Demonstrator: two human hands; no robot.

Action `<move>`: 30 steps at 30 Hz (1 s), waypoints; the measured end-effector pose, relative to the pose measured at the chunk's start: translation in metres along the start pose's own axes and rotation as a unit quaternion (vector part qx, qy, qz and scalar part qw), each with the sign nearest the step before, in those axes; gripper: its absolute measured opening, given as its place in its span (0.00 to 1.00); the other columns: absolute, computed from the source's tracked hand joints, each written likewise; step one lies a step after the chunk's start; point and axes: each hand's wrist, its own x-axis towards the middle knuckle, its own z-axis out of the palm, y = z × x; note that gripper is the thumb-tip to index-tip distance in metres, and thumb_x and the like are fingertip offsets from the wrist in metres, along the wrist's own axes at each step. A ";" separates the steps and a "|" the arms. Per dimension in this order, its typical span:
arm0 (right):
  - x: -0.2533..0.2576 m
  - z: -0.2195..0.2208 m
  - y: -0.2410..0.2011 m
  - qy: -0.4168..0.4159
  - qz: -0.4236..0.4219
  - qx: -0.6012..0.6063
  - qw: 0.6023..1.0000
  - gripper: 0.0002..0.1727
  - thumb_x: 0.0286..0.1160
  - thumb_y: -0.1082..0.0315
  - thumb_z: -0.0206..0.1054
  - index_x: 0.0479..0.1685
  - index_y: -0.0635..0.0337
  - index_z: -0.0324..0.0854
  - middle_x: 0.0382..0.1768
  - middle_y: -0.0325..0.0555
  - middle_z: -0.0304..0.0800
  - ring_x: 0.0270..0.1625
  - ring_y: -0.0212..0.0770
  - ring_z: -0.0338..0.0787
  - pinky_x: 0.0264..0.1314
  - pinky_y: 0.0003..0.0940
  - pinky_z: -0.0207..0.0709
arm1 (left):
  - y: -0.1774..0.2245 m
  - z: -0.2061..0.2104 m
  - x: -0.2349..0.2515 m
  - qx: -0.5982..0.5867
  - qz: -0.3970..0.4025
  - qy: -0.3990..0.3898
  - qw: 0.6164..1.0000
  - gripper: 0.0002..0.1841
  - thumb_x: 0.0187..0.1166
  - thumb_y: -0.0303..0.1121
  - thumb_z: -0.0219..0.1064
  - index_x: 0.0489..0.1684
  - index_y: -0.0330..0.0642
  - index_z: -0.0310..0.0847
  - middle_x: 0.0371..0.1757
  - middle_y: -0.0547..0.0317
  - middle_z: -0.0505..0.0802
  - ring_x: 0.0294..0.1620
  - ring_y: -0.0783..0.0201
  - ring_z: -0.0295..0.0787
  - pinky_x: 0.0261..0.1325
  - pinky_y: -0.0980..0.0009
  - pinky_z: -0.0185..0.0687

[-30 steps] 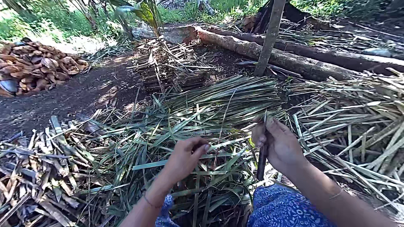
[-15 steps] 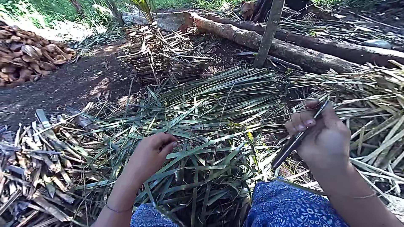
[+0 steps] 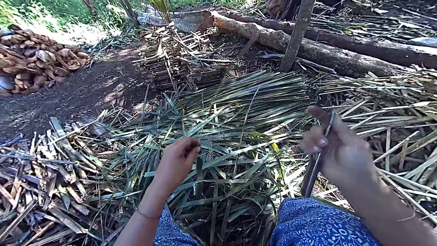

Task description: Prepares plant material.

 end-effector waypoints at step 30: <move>-0.003 0.057 0.031 -0.089 0.145 0.024 0.985 0.21 0.93 0.66 0.42 0.71 0.55 0.79 0.19 0.28 0.76 0.17 0.19 0.72 0.21 0.12 0.69 | 0.078 0.034 -0.022 -0.319 0.111 0.168 0.926 0.04 0.75 0.28 0.74 0.37 0.50 0.88 0.42 0.70 0.95 0.41 0.72 0.95 0.47 0.73 0.95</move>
